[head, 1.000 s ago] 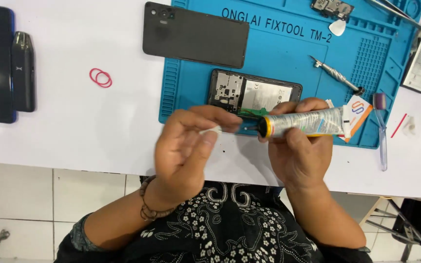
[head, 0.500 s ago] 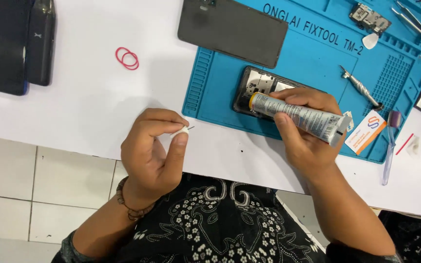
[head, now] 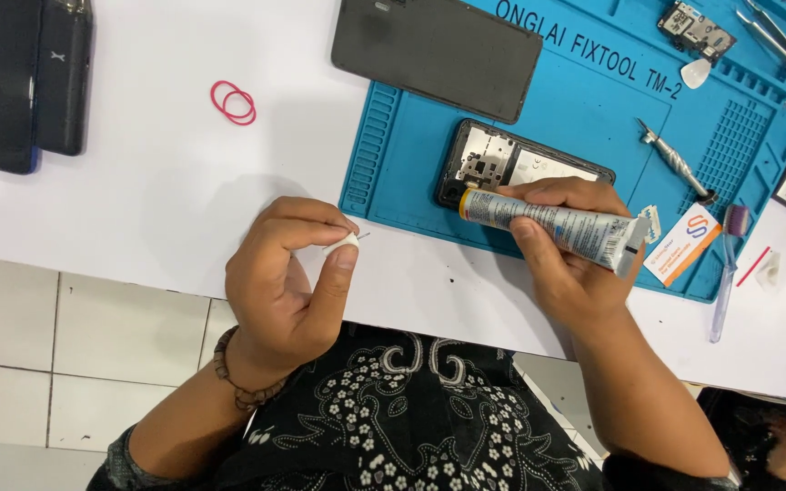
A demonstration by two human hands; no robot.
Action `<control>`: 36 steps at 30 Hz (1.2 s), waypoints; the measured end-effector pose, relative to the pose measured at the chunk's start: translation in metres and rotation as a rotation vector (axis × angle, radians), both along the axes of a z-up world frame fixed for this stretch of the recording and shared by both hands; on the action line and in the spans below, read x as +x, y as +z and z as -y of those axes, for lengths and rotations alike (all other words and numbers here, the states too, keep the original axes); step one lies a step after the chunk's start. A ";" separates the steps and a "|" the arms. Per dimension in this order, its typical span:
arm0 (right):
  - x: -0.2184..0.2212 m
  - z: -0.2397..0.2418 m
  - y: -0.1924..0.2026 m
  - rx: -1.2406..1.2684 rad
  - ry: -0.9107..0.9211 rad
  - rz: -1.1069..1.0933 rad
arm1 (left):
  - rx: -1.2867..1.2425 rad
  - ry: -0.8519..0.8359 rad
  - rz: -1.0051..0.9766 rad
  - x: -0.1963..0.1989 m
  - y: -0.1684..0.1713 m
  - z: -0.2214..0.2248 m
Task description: Applying adhesive to a mobile phone frame and attaching the back cover, followed by testing the device functionality.
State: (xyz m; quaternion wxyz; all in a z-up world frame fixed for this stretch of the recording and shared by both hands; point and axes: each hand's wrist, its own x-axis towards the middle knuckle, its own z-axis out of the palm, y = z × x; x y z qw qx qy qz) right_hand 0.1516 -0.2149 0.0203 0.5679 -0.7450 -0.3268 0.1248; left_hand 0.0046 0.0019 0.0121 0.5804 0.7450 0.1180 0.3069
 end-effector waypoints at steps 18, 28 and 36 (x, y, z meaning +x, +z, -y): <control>-0.029 0.009 -0.008 0.664 -0.082 -0.767 | -0.691 -0.396 0.106 0.031 0.029 0.046; -0.031 0.014 -0.009 0.702 -0.063 -0.809 | -0.638 -0.399 0.082 0.030 0.034 0.049; -0.031 0.012 -0.006 0.706 -0.056 -0.808 | -0.642 -0.412 0.088 0.028 0.035 0.050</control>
